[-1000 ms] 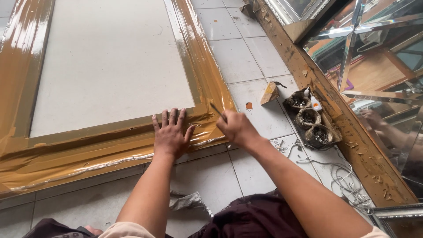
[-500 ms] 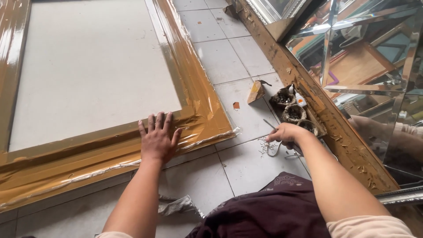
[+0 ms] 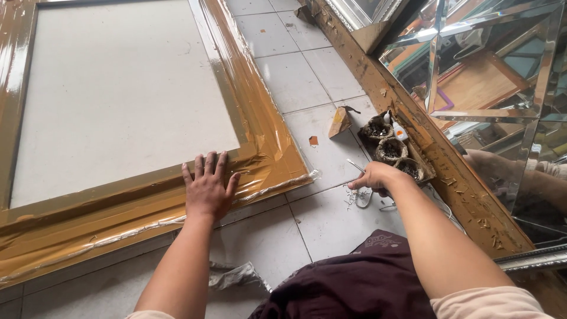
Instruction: Removing protective packing tape from a large picture frame using a small utility blade.
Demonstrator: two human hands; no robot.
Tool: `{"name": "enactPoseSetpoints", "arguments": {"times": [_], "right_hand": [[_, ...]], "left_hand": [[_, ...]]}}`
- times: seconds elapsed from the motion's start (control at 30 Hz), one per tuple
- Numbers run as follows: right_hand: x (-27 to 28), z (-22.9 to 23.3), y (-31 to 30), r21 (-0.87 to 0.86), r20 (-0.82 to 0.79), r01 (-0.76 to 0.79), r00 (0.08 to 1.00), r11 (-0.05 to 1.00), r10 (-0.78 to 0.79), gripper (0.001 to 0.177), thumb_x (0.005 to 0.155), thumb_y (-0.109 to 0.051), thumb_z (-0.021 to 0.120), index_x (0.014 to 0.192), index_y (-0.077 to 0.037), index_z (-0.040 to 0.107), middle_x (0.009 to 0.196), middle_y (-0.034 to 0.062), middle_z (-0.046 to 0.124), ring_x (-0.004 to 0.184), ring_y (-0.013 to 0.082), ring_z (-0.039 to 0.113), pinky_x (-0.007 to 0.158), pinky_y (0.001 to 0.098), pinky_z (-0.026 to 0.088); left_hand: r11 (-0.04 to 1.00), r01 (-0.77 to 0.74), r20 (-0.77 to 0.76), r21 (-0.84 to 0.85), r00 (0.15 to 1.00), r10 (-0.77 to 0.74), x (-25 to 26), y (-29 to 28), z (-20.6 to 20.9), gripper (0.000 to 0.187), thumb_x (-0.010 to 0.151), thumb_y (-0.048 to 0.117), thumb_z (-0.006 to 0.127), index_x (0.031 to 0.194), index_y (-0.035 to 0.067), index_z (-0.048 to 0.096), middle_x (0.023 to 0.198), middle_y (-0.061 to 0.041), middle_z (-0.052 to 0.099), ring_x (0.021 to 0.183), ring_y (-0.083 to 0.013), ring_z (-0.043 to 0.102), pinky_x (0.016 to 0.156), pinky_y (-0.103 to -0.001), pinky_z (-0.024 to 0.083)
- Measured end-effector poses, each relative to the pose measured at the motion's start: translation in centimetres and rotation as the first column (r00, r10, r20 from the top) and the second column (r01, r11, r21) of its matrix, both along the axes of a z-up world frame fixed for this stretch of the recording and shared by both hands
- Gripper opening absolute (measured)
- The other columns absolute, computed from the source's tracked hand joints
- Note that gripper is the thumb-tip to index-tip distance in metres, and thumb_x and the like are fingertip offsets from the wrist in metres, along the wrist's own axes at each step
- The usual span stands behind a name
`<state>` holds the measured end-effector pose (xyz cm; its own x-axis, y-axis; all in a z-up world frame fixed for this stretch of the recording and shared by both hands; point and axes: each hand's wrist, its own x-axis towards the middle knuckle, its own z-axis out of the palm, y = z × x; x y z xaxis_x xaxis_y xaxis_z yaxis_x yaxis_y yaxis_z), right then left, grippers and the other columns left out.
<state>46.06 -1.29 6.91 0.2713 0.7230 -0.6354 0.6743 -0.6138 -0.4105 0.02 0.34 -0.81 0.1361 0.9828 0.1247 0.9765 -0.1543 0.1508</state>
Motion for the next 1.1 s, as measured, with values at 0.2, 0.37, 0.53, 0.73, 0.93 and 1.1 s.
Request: {"name": "enactPoseSetpoints", "arguments": {"times": [0.2,0.37,0.53,0.73,0.93,1.1], "right_hand": [[0.5,-1.1,1.0,-0.003,0.060,-0.001,0.998,1.000,0.001,0.045,0.096,-0.030,0.090,0.120,0.007,0.083,0.071,0.0155,0.059,0.053,0.0222,0.052,0.040,0.0355,0.040],[-0.1,-2.2,2.9,-0.026,0.203,-0.210,0.956,0.977,0.211,0.069,0.106,-0.055,0.058,0.145,0.001,0.071,0.098,0.0245,0.079,0.073,0.0315,0.075,0.060,0.0488,0.065],[-12.3,8.4,-2.2,0.157,-0.100,-0.315,0.938,0.936,0.333,0.053,0.113,-0.029,0.047,0.159,-0.010,0.064,0.104,0.0254,0.076,0.079,0.0291,0.071,0.068,0.0393,0.067],[-17.8,6.0,-4.1,0.020,0.101,-0.674,0.736,0.738,0.669,0.053,0.118,-0.042,0.047,0.166,-0.024,0.059,0.144,0.0217,0.076,0.133,0.0422,0.074,0.114,0.0561,0.060],[-17.5,1.9,-3.1,-0.092,0.283,-0.699,0.665,0.709,0.691,0.050,0.116,-0.059,0.037,0.160,-0.051,0.058,0.153,0.0093,0.073,0.139,0.0403,0.070,0.115,0.0607,0.058],[-17.4,2.7,-3.1,-0.069,0.295,-0.679,0.686,0.731,0.665,0.049,0.117,-0.054,0.038,0.156,-0.042,0.064,0.147,0.0113,0.077,0.136,0.0402,0.072,0.111,0.0592,0.061]], "left_hand": [[1.000,-0.003,-0.016,-0.012,1.000,0.003,-0.1,0.1,0.0,0.077,0.113,0.077,0.024,0.177,0.035,0.035,0.177,-0.004,0.042,0.168,-0.0330,0.032,0.137,-0.068,0.014],[1.000,0.000,-0.007,-0.025,1.000,0.000,0.1,0.0,0.7,0.077,0.113,0.076,0.024,0.178,0.035,0.034,0.178,-0.005,0.041,0.168,-0.0338,0.031,0.137,-0.069,0.014],[0.999,0.000,0.002,-0.035,1.000,0.000,0.0,-0.3,1.0,0.077,0.112,0.075,0.024,0.177,0.035,0.035,0.178,-0.006,0.041,0.168,-0.0342,0.032,0.137,-0.069,0.014],[0.999,0.005,0.013,-0.033,1.000,-0.004,0.1,-0.4,1.4,0.076,0.113,0.073,0.025,0.177,0.033,0.036,0.178,-0.007,0.042,0.168,-0.0356,0.033,0.137,-0.069,0.014],[1.000,0.008,0.026,-0.019,1.000,-0.007,-0.1,-0.1,0.6,0.076,0.112,0.072,0.026,0.177,0.033,0.036,0.177,-0.008,0.043,0.168,-0.0359,0.033,0.136,-0.070,0.014],[0.999,0.021,0.035,0.031,0.999,-0.022,-0.1,0.0,-0.1,0.076,0.112,0.071,0.031,0.176,0.032,0.039,0.175,-0.009,0.046,0.166,-0.0365,0.035,0.135,-0.070,0.017]]}}
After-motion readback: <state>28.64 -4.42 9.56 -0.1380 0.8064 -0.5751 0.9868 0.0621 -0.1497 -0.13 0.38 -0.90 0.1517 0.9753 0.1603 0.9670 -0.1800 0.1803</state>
